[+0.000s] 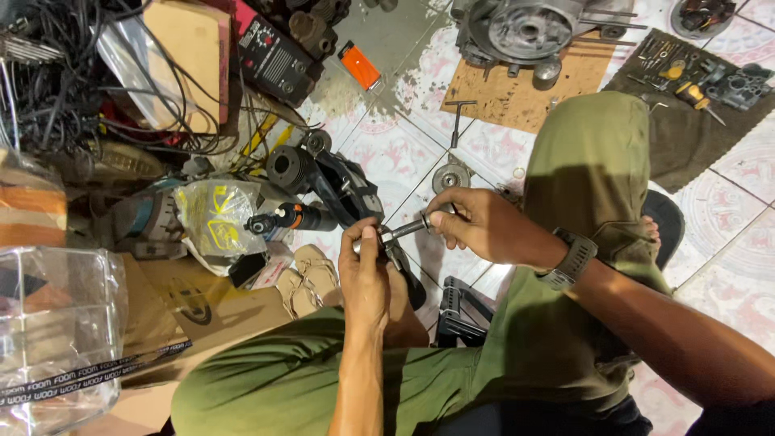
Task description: The person disassembles a mechanical component, likely a clutch assembly, using a screwdriver and pliers. They remove a central bolt, separate the housing from the internal mechanism, and place the parts on the floor.
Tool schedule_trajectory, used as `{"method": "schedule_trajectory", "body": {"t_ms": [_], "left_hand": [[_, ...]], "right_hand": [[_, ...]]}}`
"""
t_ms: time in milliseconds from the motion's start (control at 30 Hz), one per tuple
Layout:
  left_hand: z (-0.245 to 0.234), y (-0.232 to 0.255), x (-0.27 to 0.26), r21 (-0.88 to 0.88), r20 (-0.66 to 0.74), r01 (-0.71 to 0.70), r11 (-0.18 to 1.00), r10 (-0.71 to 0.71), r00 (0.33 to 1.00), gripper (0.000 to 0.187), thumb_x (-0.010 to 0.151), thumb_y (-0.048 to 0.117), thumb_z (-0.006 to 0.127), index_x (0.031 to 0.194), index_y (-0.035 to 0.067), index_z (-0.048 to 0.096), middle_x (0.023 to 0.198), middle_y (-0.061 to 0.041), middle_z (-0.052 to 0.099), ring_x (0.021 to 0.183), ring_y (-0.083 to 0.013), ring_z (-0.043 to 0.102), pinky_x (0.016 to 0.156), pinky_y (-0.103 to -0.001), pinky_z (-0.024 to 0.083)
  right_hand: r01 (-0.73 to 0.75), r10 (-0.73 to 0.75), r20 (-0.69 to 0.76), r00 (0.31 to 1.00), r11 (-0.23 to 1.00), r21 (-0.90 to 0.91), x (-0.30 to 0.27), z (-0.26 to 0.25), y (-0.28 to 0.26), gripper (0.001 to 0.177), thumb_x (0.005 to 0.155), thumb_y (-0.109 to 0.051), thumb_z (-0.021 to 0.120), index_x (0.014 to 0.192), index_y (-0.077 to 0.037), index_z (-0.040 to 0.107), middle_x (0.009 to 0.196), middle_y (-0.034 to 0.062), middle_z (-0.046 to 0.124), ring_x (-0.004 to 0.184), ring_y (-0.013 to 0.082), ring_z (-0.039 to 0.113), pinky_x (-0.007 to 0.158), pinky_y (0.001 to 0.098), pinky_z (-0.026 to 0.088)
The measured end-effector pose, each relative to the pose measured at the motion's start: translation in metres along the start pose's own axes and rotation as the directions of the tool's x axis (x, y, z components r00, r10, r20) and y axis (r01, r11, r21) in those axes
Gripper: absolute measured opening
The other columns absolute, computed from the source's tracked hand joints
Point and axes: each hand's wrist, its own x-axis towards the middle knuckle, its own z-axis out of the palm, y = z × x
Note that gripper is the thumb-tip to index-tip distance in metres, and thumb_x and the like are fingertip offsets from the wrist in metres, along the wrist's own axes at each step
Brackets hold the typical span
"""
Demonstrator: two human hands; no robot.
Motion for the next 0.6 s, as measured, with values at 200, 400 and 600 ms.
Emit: {"method": "schedule_trajectory", "body": {"t_ms": [200,400,600], "left_hand": [[0.011,-0.001,-0.010,-0.028,-0.019,-0.022,0.999,0.022,1.000,0.022,0.094,0.018,0.055,0.107,0.001,0.056,0.077,-0.006,0.049,0.069,-0.0108,0.049,0.064,-0.021,0.045],[0.016,0.003,-0.020,-0.018,-0.040,-0.033,0.999,0.033,0.999,0.023,0.093,0.020,0.056,0.106,0.001,0.057,0.077,-0.006,0.050,0.070,-0.0112,0.048,0.064,-0.022,0.044],[0.025,0.004,-0.016,0.036,0.006,-0.033,0.999,0.033,0.999,0.025,0.092,0.023,0.056,0.106,0.001,0.057,0.078,-0.006,0.049,0.071,-0.0113,0.046,0.065,-0.022,0.042]], "right_hand": [[0.034,-0.036,0.026,0.999,0.997,0.065,-0.001,-0.004,0.008,0.024,0.089,-0.010,0.054,0.105,0.007,0.060,0.073,0.0155,0.062,0.056,0.0178,0.063,0.051,0.0273,0.055],[0.056,-0.059,0.042,0.997,0.996,0.067,-0.004,-0.005,0.008,0.024,0.090,-0.011,0.055,0.105,0.007,0.060,0.073,0.0150,0.062,0.056,0.0176,0.063,0.051,0.0270,0.055],[0.057,-0.058,0.018,0.998,0.998,0.040,-0.008,-0.014,0.003,0.025,0.090,-0.012,0.054,0.107,0.007,0.060,0.075,0.0144,0.061,0.057,0.0170,0.062,0.052,0.0272,0.055]]}}
